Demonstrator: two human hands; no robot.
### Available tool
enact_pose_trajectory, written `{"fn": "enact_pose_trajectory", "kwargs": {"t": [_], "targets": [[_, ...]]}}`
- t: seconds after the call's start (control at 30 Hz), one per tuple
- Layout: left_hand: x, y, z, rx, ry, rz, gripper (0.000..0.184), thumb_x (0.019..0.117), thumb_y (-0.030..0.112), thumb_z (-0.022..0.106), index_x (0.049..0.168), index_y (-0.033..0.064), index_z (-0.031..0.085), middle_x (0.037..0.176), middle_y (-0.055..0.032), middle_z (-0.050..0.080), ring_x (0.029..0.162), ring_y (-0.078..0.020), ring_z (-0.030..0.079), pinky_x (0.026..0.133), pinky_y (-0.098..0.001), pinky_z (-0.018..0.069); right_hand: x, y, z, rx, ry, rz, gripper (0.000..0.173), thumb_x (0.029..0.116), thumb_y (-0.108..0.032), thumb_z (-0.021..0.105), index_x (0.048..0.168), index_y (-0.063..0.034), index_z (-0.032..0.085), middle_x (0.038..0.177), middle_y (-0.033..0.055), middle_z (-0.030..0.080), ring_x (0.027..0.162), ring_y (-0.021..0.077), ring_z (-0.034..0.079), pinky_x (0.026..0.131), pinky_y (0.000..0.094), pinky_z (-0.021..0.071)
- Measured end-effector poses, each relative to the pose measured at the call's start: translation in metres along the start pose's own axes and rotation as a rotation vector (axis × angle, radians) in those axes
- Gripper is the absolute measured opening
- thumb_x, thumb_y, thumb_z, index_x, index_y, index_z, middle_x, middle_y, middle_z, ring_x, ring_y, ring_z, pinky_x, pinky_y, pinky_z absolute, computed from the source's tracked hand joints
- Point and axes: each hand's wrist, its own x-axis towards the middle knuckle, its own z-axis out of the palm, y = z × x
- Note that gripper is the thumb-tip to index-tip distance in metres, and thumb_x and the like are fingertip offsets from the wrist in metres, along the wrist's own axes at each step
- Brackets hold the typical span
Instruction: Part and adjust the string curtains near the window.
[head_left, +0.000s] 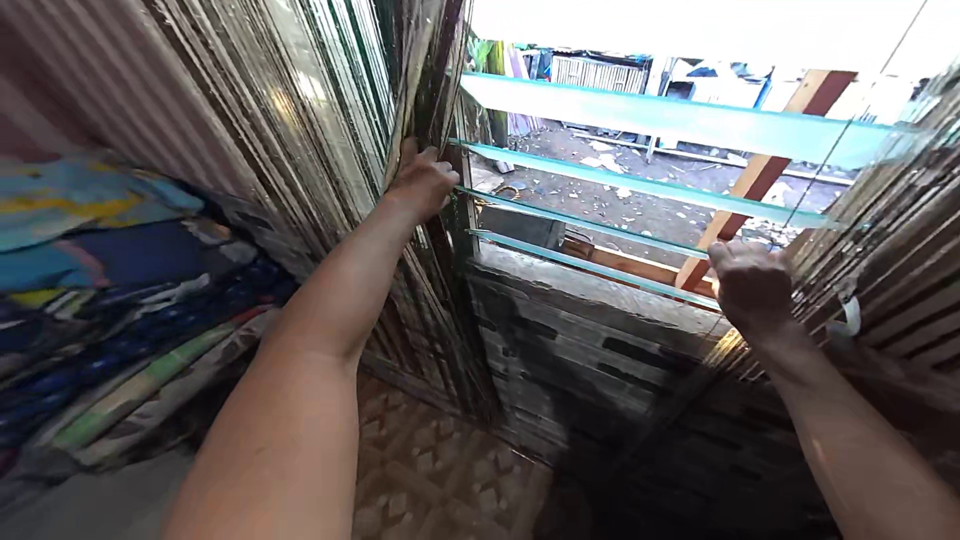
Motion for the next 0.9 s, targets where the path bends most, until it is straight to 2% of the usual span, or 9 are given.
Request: {"fn": "enact_pose_trajectory", "kwargs": {"t": [0.17,0.27,0.33,0.37,0.43,0.5,0.63,0.77,0.9], "targets": [[0.002,0.004,0.011,-0.006,0.052,0.024,0.019,0.0919,0.005,0.071,0.11,0.0026,0.075,0.114,-0.02,0.072,0.124,-0.0484,0.058,0.11,-0.074,0.0309,0.008,0.004,-0.016,0.006,-0.116,-0.04,0.015,0.0901,0.01,0.064,0.101,0.0017,0.07,0.093,0.0242,0.07,0.089,0.0473,0.068,0.072,0.0626,0.0507],[0.005,0.012,0.01,-0.002,0.049,0.04,0.017,0.0908,0.004,0.071,0.107,0.0001,0.074,0.114,-0.021,0.071,0.125,-0.0483,0.057,0.11,-0.073,0.0309,0.02,0.009,-0.024,-0.01,-0.243,-0.038,0.006,0.0921,-0.002,0.07,0.098,-0.002,0.071,0.09,0.0211,0.07,0.087,0.0449,0.069,0.067,0.0604,0.053],[0.006,0.014,0.009,0.001,0.041,0.031,0.018,0.0917,0.004,0.07,0.109,0.0004,0.074,0.115,-0.0203,0.071,0.127,-0.0471,0.056,0.113,-0.0714,0.0298,0.028,0.008,-0.026,-0.059,-0.303,-0.043,0.011,0.0948,-0.015,0.072,0.1,-0.0053,0.072,0.09,0.0195,0.07,0.086,0.0428,0.07,0.065,0.0591,0.0541],[0.006,0.014,0.01,-0.004,0.044,0.025,0.018,0.0919,0.005,0.071,0.109,0.0006,0.073,0.115,-0.0202,0.071,0.127,-0.047,0.056,0.113,-0.0712,0.0294,0.029,0.004,-0.025,-0.077,-0.321,-0.047,0.012,0.0959,-0.015,0.071,0.102,-0.006,0.072,0.092,0.0196,0.07,0.086,0.0425,0.07,0.067,0.0592,0.0534],[0.005,0.013,0.014,-0.013,0.063,0.008,0.018,0.0915,0.008,0.072,0.108,0.0004,0.073,0.114,-0.0205,0.072,0.125,-0.0474,0.058,0.112,-0.0718,0.0301,0.028,-0.001,-0.022,-0.081,-0.288,-0.065,0.009,0.0954,-0.003,0.065,0.102,-0.0038,0.072,0.09,0.0204,0.07,0.084,0.0426,0.069,0.069,0.0591,0.0511],[0.005,0.011,0.015,-0.021,0.066,-0.008,0.018,0.0932,0.009,0.071,0.108,-0.0021,0.073,0.114,-0.0223,0.071,0.124,-0.0489,0.057,0.111,-0.0733,0.0307,0.026,0.0,-0.017,-0.057,-0.228,-0.082,0.012,0.0948,0.002,0.063,0.102,-0.0026,0.071,0.09,0.0212,0.07,0.083,0.0439,0.069,0.068,0.0604,0.0509],[0.003,0.016,0.016,-0.016,0.055,-0.025,0.017,0.0954,0.006,0.067,0.107,-0.0054,0.072,0.116,-0.0247,0.069,0.127,-0.05,0.055,0.112,-0.0729,0.0285,0.022,-0.002,-0.014,-0.063,-0.212,-0.077,0.011,0.0938,0.006,0.061,0.099,0.0007,0.069,0.089,0.0234,0.069,0.085,0.0459,0.069,0.071,0.0613,0.0508],[0.003,0.017,0.014,0.004,0.063,-0.013,0.014,0.0948,0.0,0.065,0.106,-0.006,0.071,0.114,-0.0253,0.069,0.126,-0.0502,0.055,0.113,-0.0725,0.0286,0.026,-0.002,-0.014,-0.076,-0.209,-0.082,0.008,0.0932,0.004,0.064,0.097,0.0002,0.069,0.087,0.0223,0.069,0.085,0.0451,0.068,0.068,0.0606,0.0499],[-0.003,0.022,0.007,-0.103,0.035,-0.167,0.031,0.0924,0.005,0.07,0.12,-0.0085,0.065,0.125,-0.0315,0.064,0.131,-0.0534,0.05,0.113,-0.0729,0.0281,0.024,-0.005,-0.012,-0.083,-0.25,-0.062,0.01,0.0937,0.006,0.061,0.099,0.0015,0.068,0.088,0.0237,0.069,0.086,0.0457,0.069,0.071,0.0614,0.0499]]}}
